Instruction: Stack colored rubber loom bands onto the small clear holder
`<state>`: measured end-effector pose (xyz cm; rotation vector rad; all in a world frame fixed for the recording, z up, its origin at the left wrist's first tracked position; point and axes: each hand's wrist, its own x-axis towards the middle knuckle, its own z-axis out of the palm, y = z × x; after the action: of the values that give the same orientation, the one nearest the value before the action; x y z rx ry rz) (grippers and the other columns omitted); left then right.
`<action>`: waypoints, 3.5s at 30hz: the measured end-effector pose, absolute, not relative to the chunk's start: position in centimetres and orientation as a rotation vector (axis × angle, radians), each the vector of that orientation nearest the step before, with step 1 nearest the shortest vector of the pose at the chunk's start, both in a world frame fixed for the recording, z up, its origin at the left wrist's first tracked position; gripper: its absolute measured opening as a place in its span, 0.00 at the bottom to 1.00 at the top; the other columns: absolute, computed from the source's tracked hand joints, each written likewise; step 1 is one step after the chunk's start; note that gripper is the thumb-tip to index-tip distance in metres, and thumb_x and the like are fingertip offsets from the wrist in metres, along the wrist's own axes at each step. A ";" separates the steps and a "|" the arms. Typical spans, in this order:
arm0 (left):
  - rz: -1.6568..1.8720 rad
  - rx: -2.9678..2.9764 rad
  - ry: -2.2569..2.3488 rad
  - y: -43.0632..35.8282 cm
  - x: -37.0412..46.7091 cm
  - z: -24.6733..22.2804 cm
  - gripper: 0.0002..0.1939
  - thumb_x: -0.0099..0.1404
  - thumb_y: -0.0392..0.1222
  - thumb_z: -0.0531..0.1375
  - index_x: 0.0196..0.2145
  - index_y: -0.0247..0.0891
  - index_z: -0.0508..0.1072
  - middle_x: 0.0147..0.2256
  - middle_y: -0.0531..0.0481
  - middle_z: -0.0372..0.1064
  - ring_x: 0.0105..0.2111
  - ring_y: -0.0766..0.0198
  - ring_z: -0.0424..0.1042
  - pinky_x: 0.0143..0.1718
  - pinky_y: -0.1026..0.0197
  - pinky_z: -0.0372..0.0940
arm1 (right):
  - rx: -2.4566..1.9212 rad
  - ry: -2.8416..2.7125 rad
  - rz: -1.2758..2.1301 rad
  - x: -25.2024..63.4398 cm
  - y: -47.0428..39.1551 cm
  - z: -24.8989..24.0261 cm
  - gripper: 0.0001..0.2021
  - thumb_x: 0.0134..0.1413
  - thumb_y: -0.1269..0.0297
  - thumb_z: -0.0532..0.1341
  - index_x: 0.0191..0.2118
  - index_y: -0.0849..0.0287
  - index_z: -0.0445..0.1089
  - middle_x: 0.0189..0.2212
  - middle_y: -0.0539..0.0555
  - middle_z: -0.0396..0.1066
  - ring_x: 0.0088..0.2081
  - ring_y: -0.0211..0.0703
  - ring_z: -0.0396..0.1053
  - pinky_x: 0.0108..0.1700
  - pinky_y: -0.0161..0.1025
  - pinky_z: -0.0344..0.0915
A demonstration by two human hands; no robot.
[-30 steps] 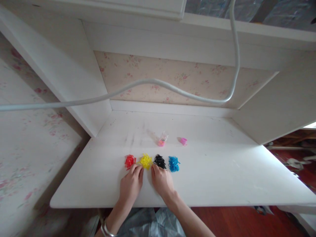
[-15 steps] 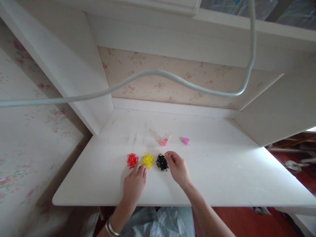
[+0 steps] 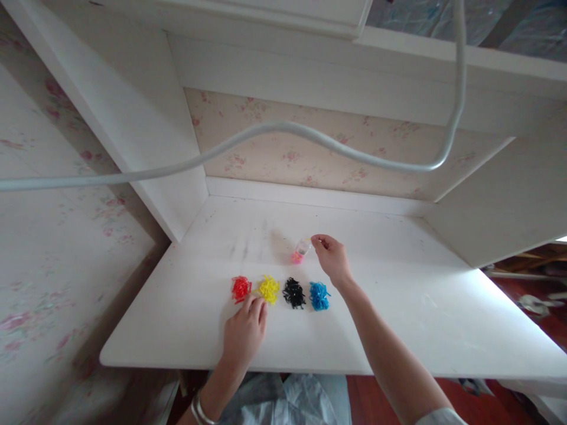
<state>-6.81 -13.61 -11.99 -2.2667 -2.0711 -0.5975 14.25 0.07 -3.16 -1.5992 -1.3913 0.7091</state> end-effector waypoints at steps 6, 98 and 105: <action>-0.602 -2.219 -2.102 -13.3 -6.5 -11.9 0.12 0.69 0.45 0.49 0.39 0.42 0.71 0.40 0.50 0.72 0.28 0.66 0.73 0.24 0.65 0.58 | -1.623 -1.416 0.725 14.5 -0.1 -2.9 0.25 0.50 0.45 0.56 0.38 0.62 0.76 0.17 0.47 0.60 0.19 0.33 0.52 0.22 0.31 0.47; -1.067 -2.635 -1.851 2.2 0.9 -2.4 0.12 0.65 0.39 0.54 0.41 0.43 0.77 0.36 0.50 0.70 0.36 0.66 0.70 0.43 0.64 0.64 | -1.640 -2.023 0.488 9.0 -12.3 -11.4 0.12 0.61 0.66 0.50 0.36 0.53 0.71 0.27 0.48 0.75 0.26 0.34 0.69 0.27 0.29 0.50; -1.323 -2.612 -1.810 -0.2 0.6 -0.4 0.12 0.66 0.43 0.53 0.39 0.39 0.76 0.36 0.50 0.71 0.35 0.66 0.69 0.41 0.64 0.64 | -1.656 -2.018 0.489 9.0 -12.4 -11.5 0.12 0.61 0.65 0.50 0.35 0.53 0.71 0.27 0.49 0.75 0.25 0.34 0.69 0.26 0.29 0.49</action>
<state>0.63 -0.22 -0.42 -2.6121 -1.8103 -1.3227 9.00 -12.36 -11.50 -1.6563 -2.0180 0.4892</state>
